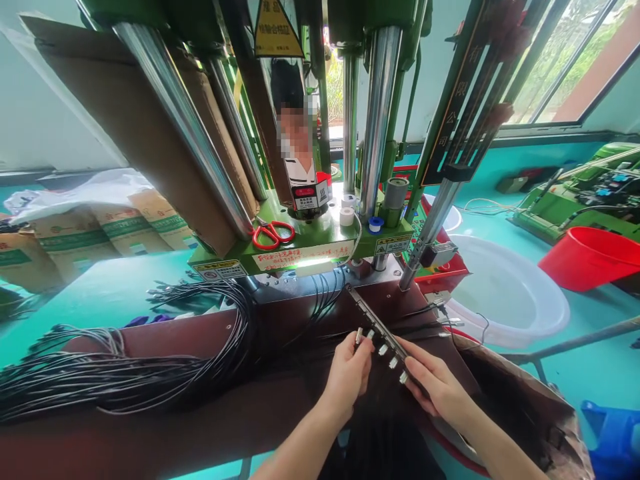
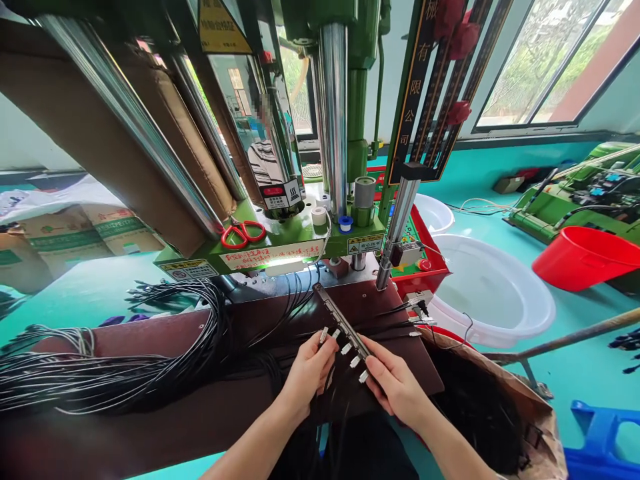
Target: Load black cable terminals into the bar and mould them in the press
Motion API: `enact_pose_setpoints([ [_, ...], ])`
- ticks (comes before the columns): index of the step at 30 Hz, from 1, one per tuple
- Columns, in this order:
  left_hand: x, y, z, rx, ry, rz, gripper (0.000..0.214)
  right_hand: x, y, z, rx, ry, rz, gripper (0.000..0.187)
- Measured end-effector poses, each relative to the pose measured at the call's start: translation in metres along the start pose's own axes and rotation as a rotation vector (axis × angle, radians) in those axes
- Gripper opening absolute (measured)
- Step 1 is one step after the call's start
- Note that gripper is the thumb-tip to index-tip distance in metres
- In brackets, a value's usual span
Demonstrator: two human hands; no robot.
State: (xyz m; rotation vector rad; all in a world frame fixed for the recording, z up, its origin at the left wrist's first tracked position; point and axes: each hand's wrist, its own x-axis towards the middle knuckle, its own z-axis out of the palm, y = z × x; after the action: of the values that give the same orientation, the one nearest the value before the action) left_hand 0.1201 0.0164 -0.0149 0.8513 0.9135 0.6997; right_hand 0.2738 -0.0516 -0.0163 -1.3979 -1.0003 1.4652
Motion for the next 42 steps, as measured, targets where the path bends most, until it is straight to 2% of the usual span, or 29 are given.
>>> enact_pose_setpoints([
  [10,0.004,0.000,-0.011,-0.049,-0.036,-0.040,0.038,0.002,0.001,-0.004,-0.013,-0.092,-0.053,0.063],
  [16,0.003,-0.001,-0.009,-0.096,-0.080,-0.042,0.038,0.002,0.005,-0.006,-0.015,-0.083,-0.079,0.058],
  [24,0.004,0.000,-0.010,-0.047,-0.025,-0.029,0.035,0.003,0.007,-0.004,-0.057,-0.084,-0.072,0.061],
  [31,-0.001,0.009,-0.009,0.083,0.022,0.080,0.032,0.001,0.004,0.000,-0.052,-0.066,-0.095,0.060],
  [34,-0.003,0.010,-0.014,0.108,0.127,0.202,0.030,0.000,0.002,-0.001,-0.039,-0.025,-0.074,0.061],
  [37,-0.002,0.008,-0.021,0.177,0.207,0.279,0.026,0.000,0.002,-0.002,-0.047,-0.049,-0.061,0.063],
  [39,0.000,0.007,-0.023,0.181,0.178,0.262,0.028,0.001,0.002,-0.002,-0.046,-0.060,-0.063,0.061],
  [42,0.004,0.009,-0.022,0.112,0.083,0.158,0.032,0.000,0.001,0.000,-0.036,-0.039,-0.077,0.056],
])
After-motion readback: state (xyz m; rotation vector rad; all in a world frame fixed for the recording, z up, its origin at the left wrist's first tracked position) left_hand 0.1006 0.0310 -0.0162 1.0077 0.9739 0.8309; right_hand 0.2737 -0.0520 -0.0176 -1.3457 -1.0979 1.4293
